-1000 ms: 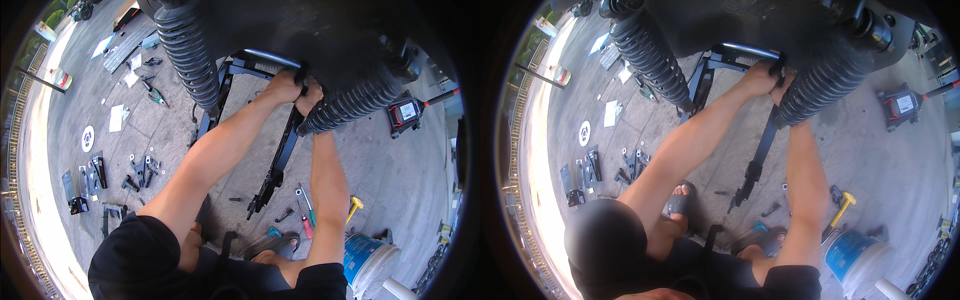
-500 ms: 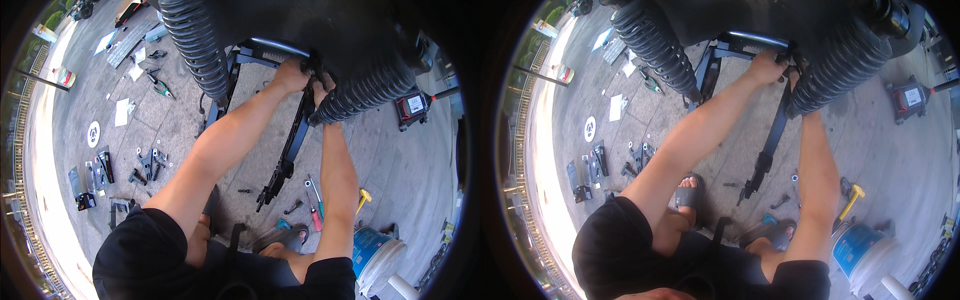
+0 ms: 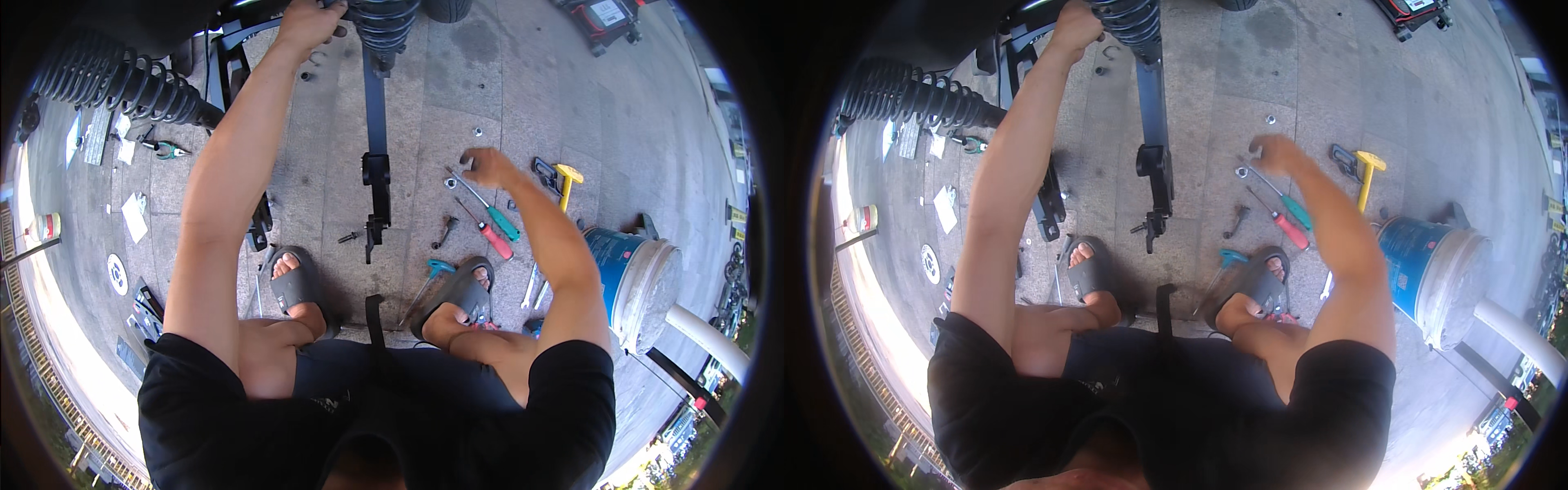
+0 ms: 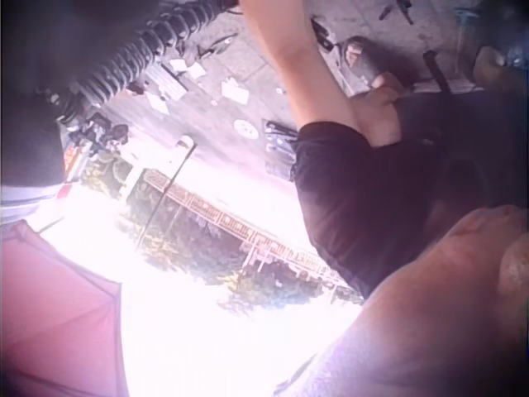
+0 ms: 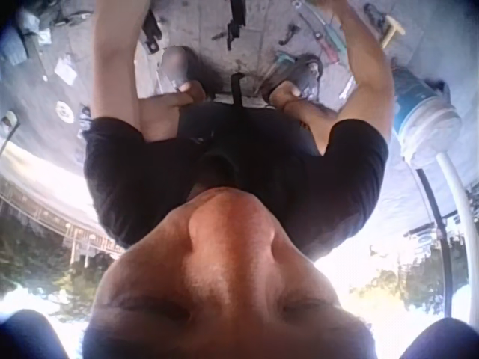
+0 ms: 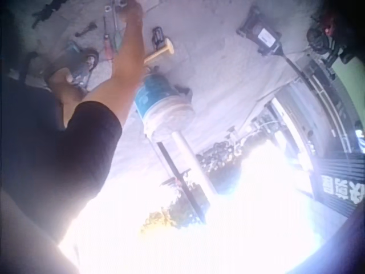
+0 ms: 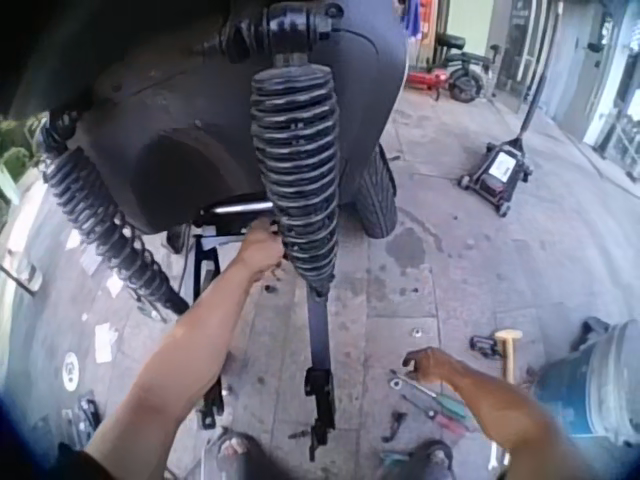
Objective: The person installs black metal suspension brackets onto a vehicle's rear suspension assembly. They align the brackets with the coil springs and shock absorbers, insert bolts, and tighten them by hand. The person also attaches smaller metal components to the brackets.
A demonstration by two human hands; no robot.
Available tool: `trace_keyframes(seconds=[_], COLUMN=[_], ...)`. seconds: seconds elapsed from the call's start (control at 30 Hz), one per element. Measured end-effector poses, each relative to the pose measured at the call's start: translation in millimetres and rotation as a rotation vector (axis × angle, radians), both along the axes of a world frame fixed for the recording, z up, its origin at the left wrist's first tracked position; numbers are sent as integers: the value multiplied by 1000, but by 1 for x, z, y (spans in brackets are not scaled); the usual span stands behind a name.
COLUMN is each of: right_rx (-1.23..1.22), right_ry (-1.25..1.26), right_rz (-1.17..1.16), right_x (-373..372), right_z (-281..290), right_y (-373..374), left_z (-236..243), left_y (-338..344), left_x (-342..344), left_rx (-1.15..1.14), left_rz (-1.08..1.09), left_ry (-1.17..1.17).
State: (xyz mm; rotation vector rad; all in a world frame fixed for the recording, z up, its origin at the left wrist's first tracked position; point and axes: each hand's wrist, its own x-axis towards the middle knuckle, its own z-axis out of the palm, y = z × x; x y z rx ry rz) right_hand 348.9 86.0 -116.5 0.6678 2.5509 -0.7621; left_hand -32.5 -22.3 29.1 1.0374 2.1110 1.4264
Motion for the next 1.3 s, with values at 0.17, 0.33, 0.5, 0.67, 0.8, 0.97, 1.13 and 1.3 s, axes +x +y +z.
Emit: trace_keyframes(seconds=[0.17,0.33,0.5,0.67,0.8,0.97,1.13,1.3], right_rx=[182,465,166,193,121,23,220,-62], right_ry=[219,254,187,72,-52,47,181,175], right_rz=[-632,-662,-456,-267,-198,-469,-1027,-1279], right_x=[23,8,-1,27,91,203,318,359], right_z=[-61,-100,-85,-8,66,76,17,-13], right_y=[-7,0,42,72,55,-11,-108,-179], left_z=[-9,3,28,27,17,-11,-20,-12], left_y=[-2,-5,-33,-63,-61,-48,-54,-89], left_x=[1,9,12,16,-3,-41,-56,-11], left_rx=[166,74,28,134,-184,-177,-177,-128], left_rz=[-83,49,117,46,24,-57,-73,10], left_ry=[187,257,67,137,586,561,664,291])
